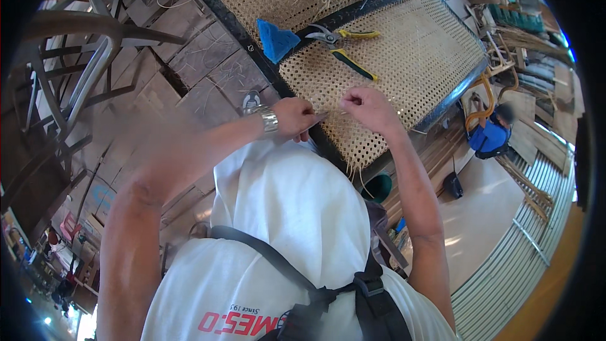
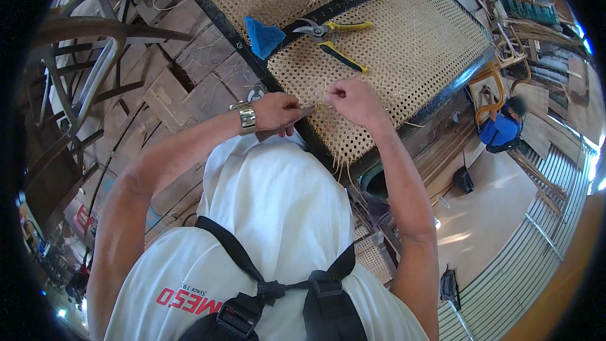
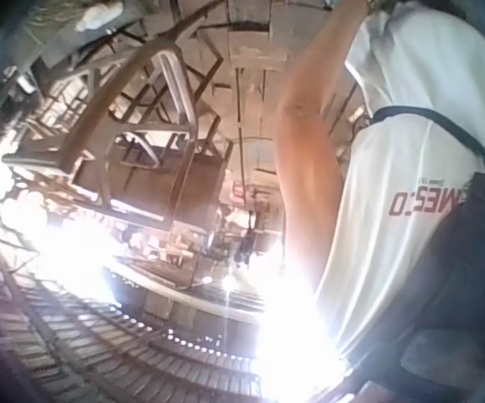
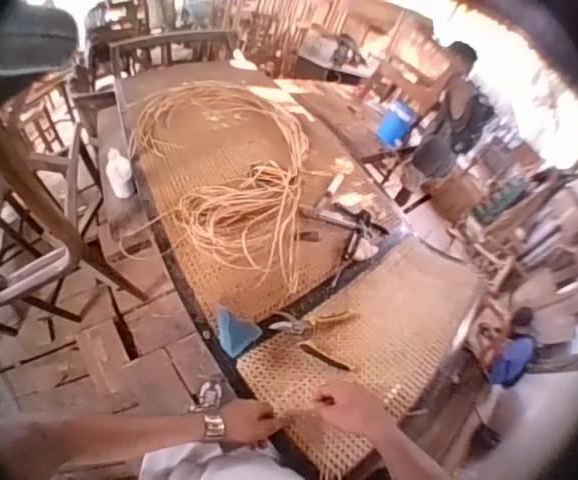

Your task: Weaving cane strips into a chair seat frame to repair it.

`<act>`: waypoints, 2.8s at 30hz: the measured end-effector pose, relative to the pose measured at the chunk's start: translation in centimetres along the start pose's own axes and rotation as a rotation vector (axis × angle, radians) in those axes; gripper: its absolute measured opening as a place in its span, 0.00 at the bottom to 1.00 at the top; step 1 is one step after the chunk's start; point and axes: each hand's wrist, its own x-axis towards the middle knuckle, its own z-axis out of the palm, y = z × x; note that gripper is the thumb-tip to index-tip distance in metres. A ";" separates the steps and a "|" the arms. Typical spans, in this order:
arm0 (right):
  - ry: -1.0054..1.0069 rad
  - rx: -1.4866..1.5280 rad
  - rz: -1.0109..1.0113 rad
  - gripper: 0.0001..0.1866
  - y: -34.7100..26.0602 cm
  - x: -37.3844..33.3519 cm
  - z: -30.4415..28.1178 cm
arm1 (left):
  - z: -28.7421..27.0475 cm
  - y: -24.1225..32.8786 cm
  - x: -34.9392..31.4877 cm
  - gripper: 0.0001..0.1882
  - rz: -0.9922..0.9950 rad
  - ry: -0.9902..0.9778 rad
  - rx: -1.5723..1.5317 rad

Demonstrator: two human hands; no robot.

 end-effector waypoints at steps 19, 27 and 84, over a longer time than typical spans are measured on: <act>-0.024 -0.403 -0.176 0.07 -0.3 1.7 -1.2 | 3.9 3.5 2.3 0.17 -0.015 0.151 0.181; -0.017 -0.552 -0.266 0.06 -1.4 -0.3 0.3 | 0.6 1.0 4.4 0.24 -0.234 -0.082 -0.085; -0.030 0.111 -0.341 0.08 -1.4 -0.9 3.0 | -2.6 1.4 -3.6 0.22 0.173 0.391 0.542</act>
